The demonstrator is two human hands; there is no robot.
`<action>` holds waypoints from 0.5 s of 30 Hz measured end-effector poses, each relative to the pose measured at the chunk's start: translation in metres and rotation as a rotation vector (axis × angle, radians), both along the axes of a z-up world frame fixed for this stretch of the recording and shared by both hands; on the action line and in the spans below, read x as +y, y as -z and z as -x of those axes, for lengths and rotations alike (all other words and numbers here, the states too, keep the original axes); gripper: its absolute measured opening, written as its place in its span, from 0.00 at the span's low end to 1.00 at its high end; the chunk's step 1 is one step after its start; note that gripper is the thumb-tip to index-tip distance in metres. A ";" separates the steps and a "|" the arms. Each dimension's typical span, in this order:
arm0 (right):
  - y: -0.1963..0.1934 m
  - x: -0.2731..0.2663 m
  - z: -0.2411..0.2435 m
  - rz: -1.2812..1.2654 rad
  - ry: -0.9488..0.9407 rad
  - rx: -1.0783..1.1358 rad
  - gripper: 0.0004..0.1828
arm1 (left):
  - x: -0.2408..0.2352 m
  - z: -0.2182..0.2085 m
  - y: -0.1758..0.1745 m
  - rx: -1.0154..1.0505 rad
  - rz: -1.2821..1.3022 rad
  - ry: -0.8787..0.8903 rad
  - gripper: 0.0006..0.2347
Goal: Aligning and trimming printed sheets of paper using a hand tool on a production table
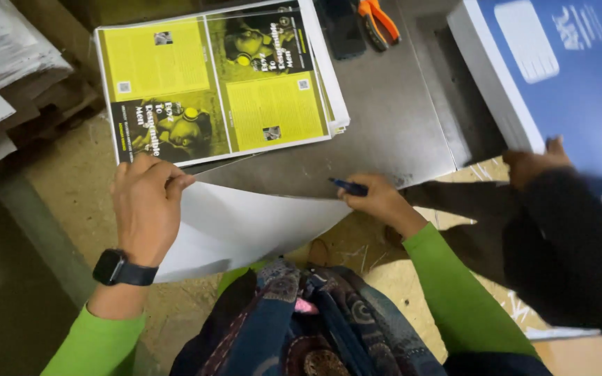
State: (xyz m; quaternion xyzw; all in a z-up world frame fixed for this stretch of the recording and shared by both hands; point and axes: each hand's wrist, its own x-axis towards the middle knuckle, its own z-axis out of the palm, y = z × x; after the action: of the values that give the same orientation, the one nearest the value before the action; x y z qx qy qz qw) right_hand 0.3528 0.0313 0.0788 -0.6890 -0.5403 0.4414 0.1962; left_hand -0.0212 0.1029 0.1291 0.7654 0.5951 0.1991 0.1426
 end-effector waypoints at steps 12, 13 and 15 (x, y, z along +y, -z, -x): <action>-0.021 0.013 0.058 -0.430 -0.142 0.321 0.05 | -0.004 -0.043 -0.035 0.024 -0.106 0.205 0.09; -0.021 0.011 0.055 -0.406 -0.153 0.288 0.05 | -0.005 -0.046 -0.036 0.030 -0.102 0.220 0.10; -0.021 0.009 0.048 -0.379 -0.167 0.256 0.05 | -0.008 -0.050 -0.037 0.037 -0.095 0.233 0.10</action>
State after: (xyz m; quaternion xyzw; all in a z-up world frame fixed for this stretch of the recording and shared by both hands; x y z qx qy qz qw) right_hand 0.3043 0.0399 0.0998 -0.5313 -0.6392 0.4305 0.3518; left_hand 0.0291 0.0948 0.1664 0.8388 0.4945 0.1951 0.1173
